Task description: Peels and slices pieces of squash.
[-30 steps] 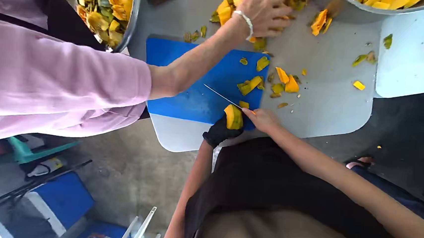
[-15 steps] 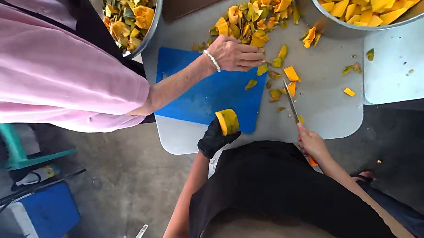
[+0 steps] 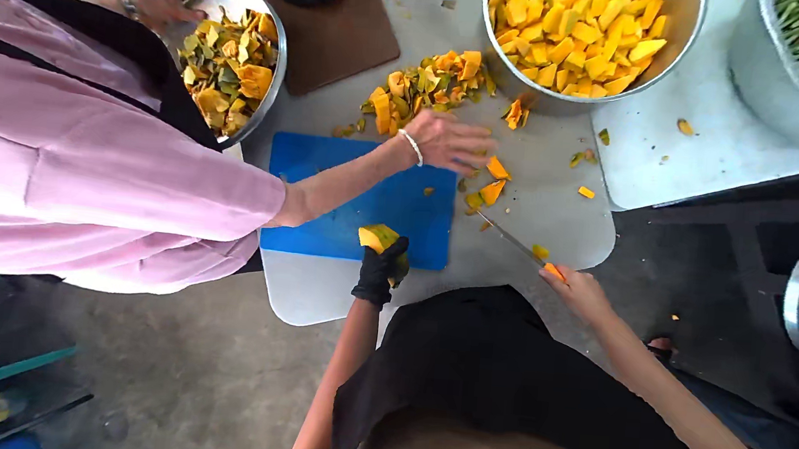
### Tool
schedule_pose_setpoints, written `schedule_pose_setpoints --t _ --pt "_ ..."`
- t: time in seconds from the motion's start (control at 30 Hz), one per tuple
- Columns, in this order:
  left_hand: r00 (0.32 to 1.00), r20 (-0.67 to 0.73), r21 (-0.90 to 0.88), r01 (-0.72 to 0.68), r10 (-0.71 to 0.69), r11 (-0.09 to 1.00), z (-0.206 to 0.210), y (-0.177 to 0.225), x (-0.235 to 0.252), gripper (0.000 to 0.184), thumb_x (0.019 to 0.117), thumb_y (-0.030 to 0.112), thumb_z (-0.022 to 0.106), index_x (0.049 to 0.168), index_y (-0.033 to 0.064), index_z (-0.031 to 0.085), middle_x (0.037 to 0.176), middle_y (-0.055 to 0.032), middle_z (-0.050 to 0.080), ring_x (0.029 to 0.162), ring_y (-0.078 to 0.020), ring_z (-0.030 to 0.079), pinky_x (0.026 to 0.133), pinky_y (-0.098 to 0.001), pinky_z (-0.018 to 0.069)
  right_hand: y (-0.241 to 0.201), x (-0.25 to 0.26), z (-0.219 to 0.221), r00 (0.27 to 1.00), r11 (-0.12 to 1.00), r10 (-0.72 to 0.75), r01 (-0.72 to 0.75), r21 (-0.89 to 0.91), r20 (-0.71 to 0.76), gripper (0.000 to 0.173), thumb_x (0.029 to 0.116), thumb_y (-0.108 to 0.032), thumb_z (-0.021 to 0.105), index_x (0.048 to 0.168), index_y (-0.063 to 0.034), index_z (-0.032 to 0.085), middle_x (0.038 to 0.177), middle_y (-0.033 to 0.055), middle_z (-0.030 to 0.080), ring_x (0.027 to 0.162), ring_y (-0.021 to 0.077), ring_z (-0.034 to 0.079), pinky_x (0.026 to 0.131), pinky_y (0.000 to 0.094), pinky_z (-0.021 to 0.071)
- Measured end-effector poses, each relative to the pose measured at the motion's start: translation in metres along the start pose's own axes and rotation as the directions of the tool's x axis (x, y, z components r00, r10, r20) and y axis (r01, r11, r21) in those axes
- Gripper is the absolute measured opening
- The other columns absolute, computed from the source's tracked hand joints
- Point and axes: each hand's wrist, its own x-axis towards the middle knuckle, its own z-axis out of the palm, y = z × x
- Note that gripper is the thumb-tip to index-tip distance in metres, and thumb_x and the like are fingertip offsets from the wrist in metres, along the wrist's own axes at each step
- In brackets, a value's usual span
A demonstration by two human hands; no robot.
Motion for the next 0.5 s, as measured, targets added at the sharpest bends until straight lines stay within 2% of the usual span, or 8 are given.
schedule_pose_setpoints --t 0.1,0.17,0.27,0.33,0.37,0.4,0.43,0.5 --pt "0.996 -0.081 -0.056 -0.045 0.040 0.997 0.012 0.008 0.005 0.037 0.0955 0.014 0.071 0.124 -0.0021 0.054 0.087 -0.0097 0.064 0.068 -0.0131 0.062 0.063 -0.0306 0.0549 -0.014 0.033 -0.020 0.982 0.983 -0.179 0.180 0.015 -0.056 0.056 0.1053 -0.044 0.055 0.135 0.0040 0.058 0.107 0.0319 0.068 0.100 0.0512 0.067 0.090 0.0686 0.0484" --pt "0.990 -0.143 0.015 -0.016 0.018 1.000 0.016 0.015 0.013 0.043 0.0970 0.022 0.071 0.129 -0.0031 0.055 0.100 -0.0147 0.065 0.082 -0.0189 0.063 0.075 -0.0375 0.0549 -0.023 0.048 -0.036 0.958 0.961 -0.277 0.274 -0.046 -0.069 0.054 0.1043 -0.043 0.058 0.133 0.0025 0.060 0.106 0.0311 0.069 0.101 0.0508 0.067 0.089 0.0690 0.0488" --pt "0.981 -0.196 0.314 0.071 -0.009 0.947 0.013 0.020 0.022 0.048 0.1037 0.037 0.060 0.128 -0.0046 0.058 0.115 -0.0204 0.063 0.100 -0.0259 0.062 0.089 -0.0444 0.0522 -0.013 0.055 -0.050 0.882 0.883 -0.461 0.444 -0.153 -0.100 0.051 0.1001 -0.042 0.065 0.125 0.0030 0.065 0.106 0.0285 0.071 0.099 0.0483 0.069 0.084 0.0677 0.0520" --pt "0.941 -0.298 0.579 0.045 0.159 0.814 0.015 0.013 0.016 0.050 0.1018 0.038 0.061 0.120 -0.0074 0.065 0.114 -0.0264 0.066 0.102 -0.0337 0.064 0.087 -0.0496 0.0529 0.005 0.052 -0.057 0.826 0.825 -0.555 0.533 -0.191 -0.093 0.049 0.0979 -0.040 0.068 0.120 0.0034 0.068 0.105 0.0267 0.071 0.096 0.0463 0.071 0.080 0.0656 0.0539" --pt "0.977 -0.214 0.666 0.161 -0.020 0.729 0.011 0.035 0.002 0.055 0.1069 0.039 0.053 0.140 -0.0048 0.051 0.140 -0.0265 0.055 0.129 -0.0367 0.054 0.108 -0.0536 0.0418 0.015 0.050 -0.062 0.803 0.799 -0.590 0.565 -0.206 -0.083 0.048 0.0971 -0.039 0.070 0.119 0.0037 0.069 0.104 0.0265 0.072 0.095 0.0458 0.071 0.079 0.0647 0.0546" --pt "0.902 -0.292 0.732 -0.004 0.319 0.681 0.020 0.010 -0.007 0.055 0.1019 0.038 0.061 0.131 -0.0092 0.058 0.127 -0.0337 0.061 0.118 -0.0474 0.060 0.100 -0.0637 0.0459 0.024 0.048 -0.067 0.783 0.772 -0.619 0.591 -0.234 -0.068 0.047 0.0968 -0.039 0.070 0.117 0.0032 0.069 0.102 0.0254 0.072 0.093 0.0444 0.072 0.078 0.0632 0.0557" --pt "0.835 -0.261 0.784 -0.109 0.484 0.611 0.031 0.007 -0.021 0.058 0.1015 0.038 0.060 0.135 -0.0095 0.054 0.129 -0.0361 0.059 0.119 -0.0523 0.059 0.099 -0.0680 0.0459 0.031 0.047 -0.072 0.765 0.748 -0.642 0.612 -0.256 -0.049 0.047 0.0964 -0.039 0.070 0.116 0.0031 0.070 0.101 0.0252 0.072 0.092 0.0443 0.072 0.076 0.0627 0.0560" --pt "0.806 -0.072 0.811 -0.296 0.588 0.505 0.082 0.027 -0.063 0.055 0.1028 0.032 0.058 0.140 -0.0068 0.051 0.136 -0.0321 0.056 0.124 -0.0489 0.057 0.101 -0.0624 0.0468 0.040 0.049 -0.082 0.740 0.710 -0.673 0.645 -0.283 -0.004 0.045 0.0961 -0.038 0.071 0.114 0.0028 0.071 0.097 0.0250 0.071 0.088 0.0443 0.071 0.073 0.0617 0.0558"
